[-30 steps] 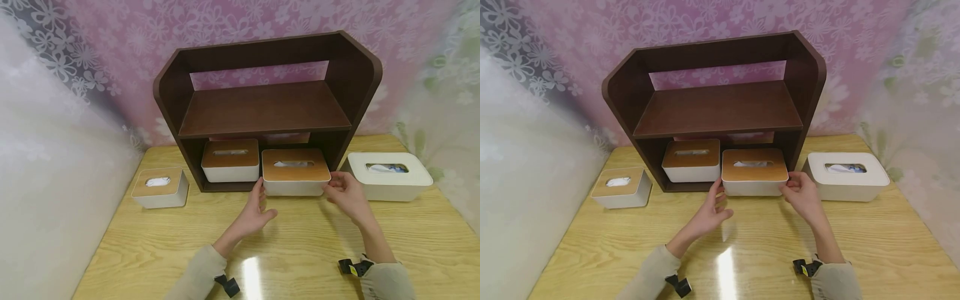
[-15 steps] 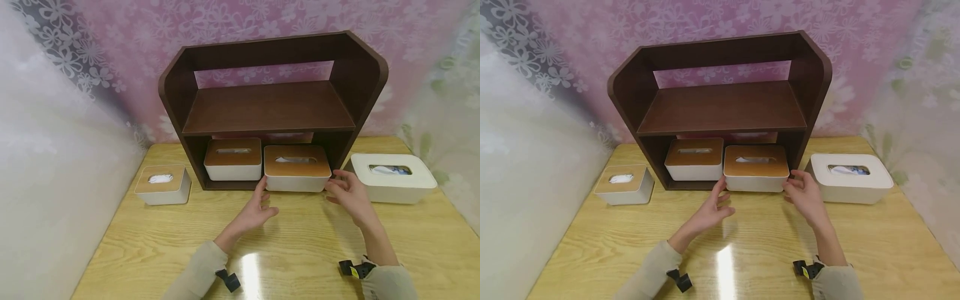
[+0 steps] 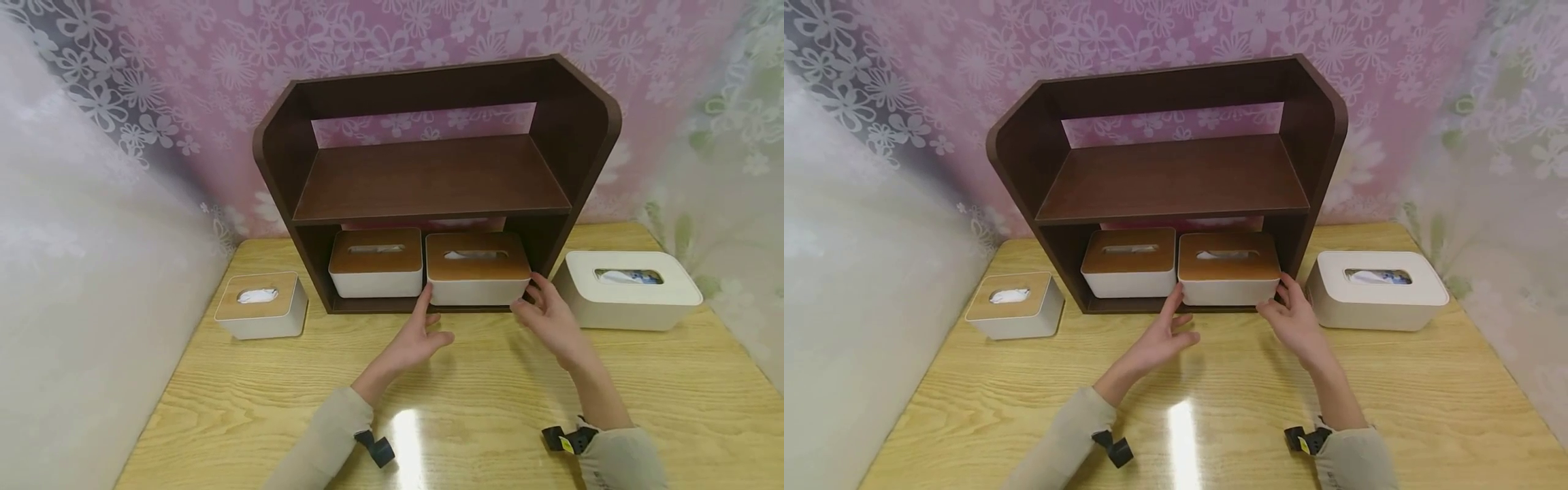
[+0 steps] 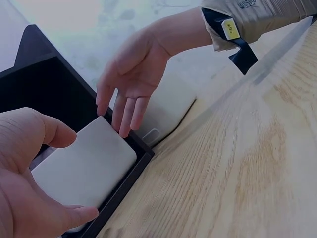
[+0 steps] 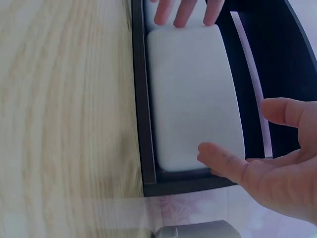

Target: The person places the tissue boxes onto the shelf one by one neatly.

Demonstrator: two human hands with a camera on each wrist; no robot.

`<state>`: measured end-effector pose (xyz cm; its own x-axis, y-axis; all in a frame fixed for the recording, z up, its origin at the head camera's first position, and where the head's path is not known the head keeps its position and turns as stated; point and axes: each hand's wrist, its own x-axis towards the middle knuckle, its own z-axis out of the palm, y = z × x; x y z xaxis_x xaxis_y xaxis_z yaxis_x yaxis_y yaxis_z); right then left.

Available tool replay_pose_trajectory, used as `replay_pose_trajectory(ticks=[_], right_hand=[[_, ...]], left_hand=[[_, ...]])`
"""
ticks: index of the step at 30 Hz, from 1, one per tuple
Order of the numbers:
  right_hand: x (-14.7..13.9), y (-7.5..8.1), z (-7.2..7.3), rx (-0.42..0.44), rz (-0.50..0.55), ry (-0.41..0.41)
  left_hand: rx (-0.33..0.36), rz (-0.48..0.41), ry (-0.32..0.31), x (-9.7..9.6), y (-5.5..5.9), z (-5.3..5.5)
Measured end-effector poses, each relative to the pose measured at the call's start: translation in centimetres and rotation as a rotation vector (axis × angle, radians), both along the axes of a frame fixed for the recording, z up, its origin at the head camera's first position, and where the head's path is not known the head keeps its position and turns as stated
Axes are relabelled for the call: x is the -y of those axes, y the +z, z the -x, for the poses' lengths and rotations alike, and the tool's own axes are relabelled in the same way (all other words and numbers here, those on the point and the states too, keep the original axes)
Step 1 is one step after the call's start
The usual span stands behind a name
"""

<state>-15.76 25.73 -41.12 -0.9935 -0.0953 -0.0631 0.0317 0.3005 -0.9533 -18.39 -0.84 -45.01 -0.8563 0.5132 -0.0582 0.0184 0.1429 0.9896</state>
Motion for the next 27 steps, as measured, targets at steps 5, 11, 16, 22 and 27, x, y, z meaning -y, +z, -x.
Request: replay_pose_trajectory(ticks=[5,11,16,22,27], right_hand=[[0.6,-0.5,0.4,0.013,-0.016,0.031],[1.2,-1.1,0.6,0.005,0.007,0.048],[1.4,-1.3,0.8,0.003,0.001,0.050],[1.1,-1.7,1.2,-0.010,-0.007,0.055],[0.9,-2.0,1.4,-0.025,-0.016,0.061]], left_hand=[[-0.005,0.011,-0.002,-0.1,0.0,0.1],[0.014,0.004,-0.004,-0.3,0.0,0.4],[0.019,-0.003,-0.010,-0.5,-0.2,0.7],[0.001,0.021,-0.010,-0.7,-0.4,1.0],[0.008,0.041,-0.007,-0.8,-0.4,1.1]])
